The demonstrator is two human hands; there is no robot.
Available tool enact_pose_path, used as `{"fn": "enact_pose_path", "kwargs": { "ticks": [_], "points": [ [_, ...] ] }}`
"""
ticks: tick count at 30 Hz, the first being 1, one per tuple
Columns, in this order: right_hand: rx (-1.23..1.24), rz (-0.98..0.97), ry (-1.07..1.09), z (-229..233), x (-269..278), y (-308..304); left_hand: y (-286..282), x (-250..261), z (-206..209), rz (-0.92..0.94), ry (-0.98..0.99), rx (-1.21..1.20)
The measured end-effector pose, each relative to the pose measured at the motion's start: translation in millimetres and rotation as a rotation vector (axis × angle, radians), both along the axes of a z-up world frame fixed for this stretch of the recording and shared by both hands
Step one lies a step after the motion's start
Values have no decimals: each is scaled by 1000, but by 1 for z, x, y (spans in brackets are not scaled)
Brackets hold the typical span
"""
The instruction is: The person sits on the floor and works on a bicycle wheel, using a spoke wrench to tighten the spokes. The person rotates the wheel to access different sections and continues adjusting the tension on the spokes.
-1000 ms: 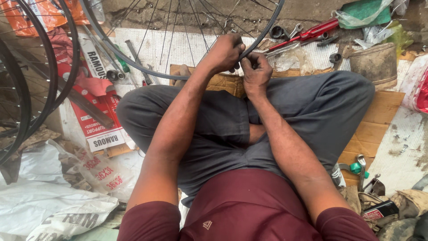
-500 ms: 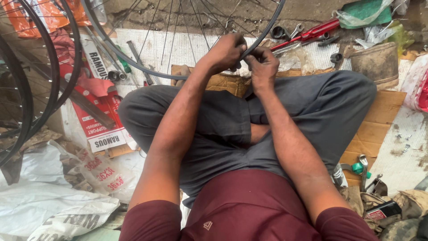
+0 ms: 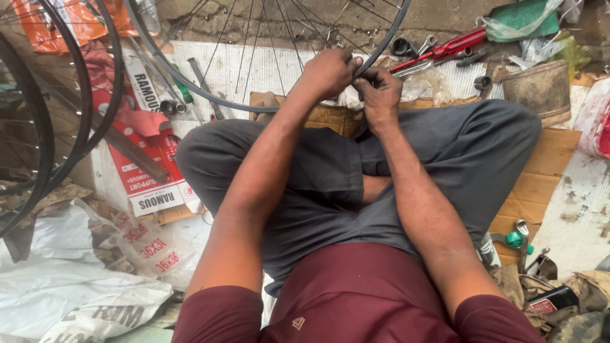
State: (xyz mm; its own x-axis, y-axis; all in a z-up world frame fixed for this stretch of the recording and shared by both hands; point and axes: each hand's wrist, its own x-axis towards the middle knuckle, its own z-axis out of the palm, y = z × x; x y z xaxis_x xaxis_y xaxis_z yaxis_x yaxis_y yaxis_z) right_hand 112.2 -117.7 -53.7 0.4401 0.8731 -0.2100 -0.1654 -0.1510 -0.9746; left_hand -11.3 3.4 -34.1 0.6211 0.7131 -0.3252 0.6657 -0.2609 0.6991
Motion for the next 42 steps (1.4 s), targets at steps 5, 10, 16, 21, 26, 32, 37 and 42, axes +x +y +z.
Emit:
{"fn": "enact_pose_path", "kwargs": {
  "ticks": [5,10,16,21,26,32,37,42],
  "points": [
    [5,15,-27,0,0,-2,2,-1,8,11,-9,-51],
    [44,28,14,1,1,-3,11,1,-6,-32,-48,-184],
    [9,1,32,3,0,0,0,4,-7,6,70,3],
    [-50,-19,34,4,0,-1,10,0,-13,-44,-90,-149],
    [-34,-8,69,-1,1,-2,0,5,-4,-20,157,-39],
    [-83,7,51,3,1,2,-3,7,-2,16,68,68],
    [-443,34,-5,19,21,10,-1,4,-2,40,-4,-121],
    [-41,-402,735,18,77,-5,-8,3,-18,-37,-41,17]
  ]
}}
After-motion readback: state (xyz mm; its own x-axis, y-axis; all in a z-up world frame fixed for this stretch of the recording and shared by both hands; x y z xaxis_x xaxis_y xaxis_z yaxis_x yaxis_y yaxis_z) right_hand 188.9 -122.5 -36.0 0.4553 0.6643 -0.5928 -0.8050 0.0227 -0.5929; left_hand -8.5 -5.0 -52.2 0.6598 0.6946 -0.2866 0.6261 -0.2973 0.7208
